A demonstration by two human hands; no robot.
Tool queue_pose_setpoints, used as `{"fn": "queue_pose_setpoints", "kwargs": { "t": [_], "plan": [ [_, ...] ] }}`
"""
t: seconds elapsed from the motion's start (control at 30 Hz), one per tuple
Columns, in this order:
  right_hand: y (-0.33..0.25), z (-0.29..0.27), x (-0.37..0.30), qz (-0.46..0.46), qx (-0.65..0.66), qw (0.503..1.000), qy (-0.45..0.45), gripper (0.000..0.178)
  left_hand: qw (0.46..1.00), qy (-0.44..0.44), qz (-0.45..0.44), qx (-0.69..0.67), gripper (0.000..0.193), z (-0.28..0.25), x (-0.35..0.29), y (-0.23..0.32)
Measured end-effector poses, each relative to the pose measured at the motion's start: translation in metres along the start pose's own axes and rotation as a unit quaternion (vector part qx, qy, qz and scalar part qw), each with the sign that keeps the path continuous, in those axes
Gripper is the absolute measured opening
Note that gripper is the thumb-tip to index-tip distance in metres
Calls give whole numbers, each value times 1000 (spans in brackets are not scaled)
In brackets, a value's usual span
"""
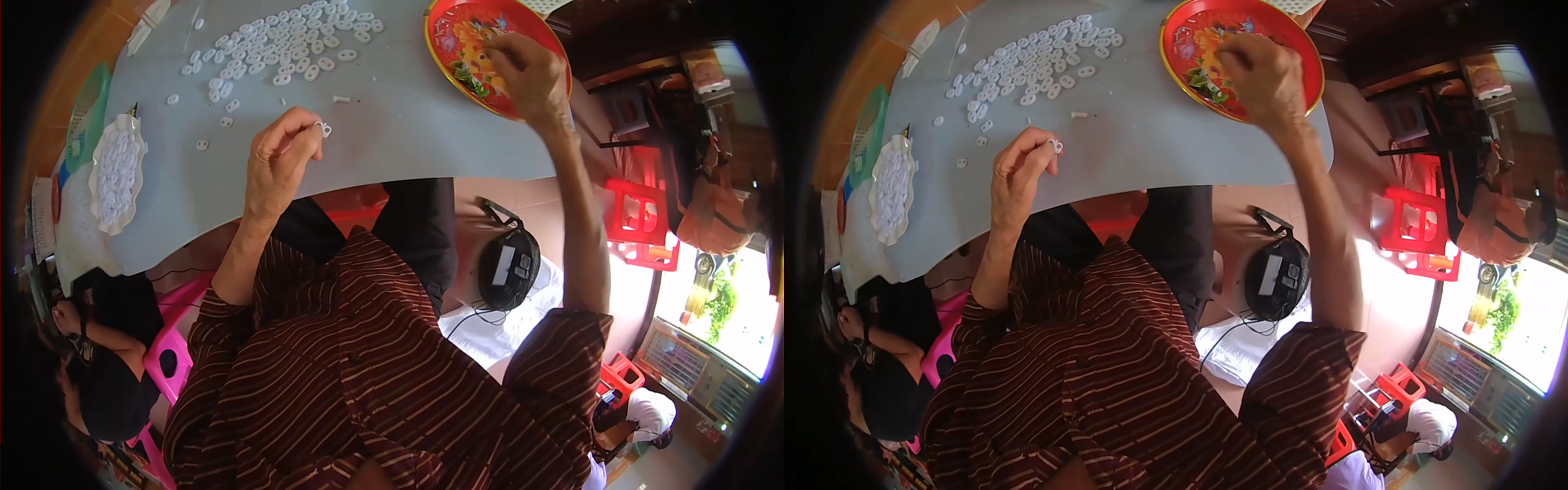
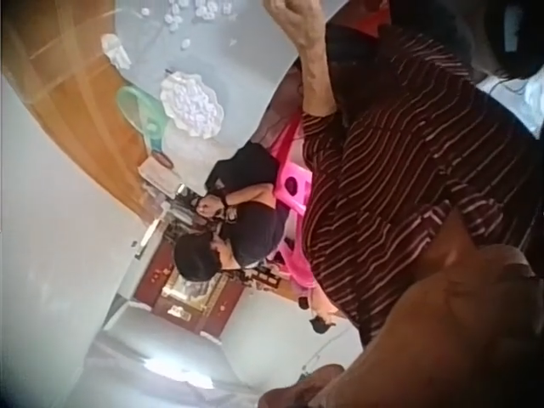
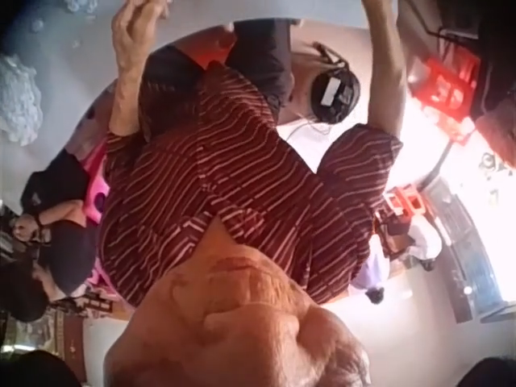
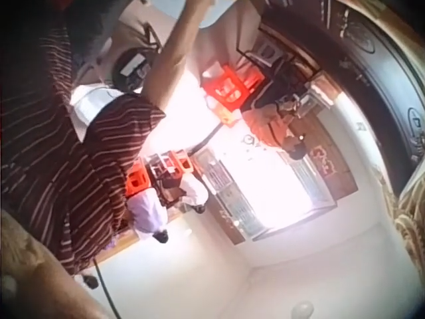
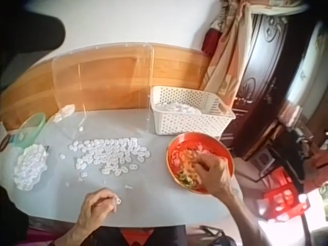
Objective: Manually assembling small white plastic components at a workstation.
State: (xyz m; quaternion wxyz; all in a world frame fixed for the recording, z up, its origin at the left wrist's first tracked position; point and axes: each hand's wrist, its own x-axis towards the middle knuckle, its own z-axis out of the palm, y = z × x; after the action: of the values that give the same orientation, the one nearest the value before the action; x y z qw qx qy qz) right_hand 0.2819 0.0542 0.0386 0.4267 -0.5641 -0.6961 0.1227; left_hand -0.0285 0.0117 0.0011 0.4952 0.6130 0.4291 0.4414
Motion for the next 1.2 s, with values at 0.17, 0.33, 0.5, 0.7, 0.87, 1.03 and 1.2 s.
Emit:
{"fn": "queue_pose_setpoints", "kwargs": {
  "t": [0.17, 0.33, 0.5, 0.7, 0.87, 1.03, 1.2],
  "plan": [
    [29, -30, 2, -51, -199, 970, -126, 11, 998, -8, -7, 61, 12, 2, -1, 6],
    [24, -17, 5, -101, -246, 945, -192, 14, 998, 4, -3, 55, 12, 2, -4, 4],
    [29, -10, 15, -67, -271, 938, -204, 12, 998, 9, -3, 64, 12, 1, -3, 6],
    [-56, 22, 7, -11, 34, 996, -85, 13, 1000, 2, 3, 15, 12, -1, -2, 8],
    [-91, 87, -36, 156, 329, 911, -195, 8, 1000, 9, -16, -11, 13, -1, -3, 3],
    [-91, 109, -51, 226, 431, 864, -131, 12, 1000, 2, -16, -18, 12, 1, -5, 5],
    [-98, 113, -51, 222, 431, 866, -118, 13, 1000, 12, 2, -24, 14, 2, -5, 2]
  ]
}}
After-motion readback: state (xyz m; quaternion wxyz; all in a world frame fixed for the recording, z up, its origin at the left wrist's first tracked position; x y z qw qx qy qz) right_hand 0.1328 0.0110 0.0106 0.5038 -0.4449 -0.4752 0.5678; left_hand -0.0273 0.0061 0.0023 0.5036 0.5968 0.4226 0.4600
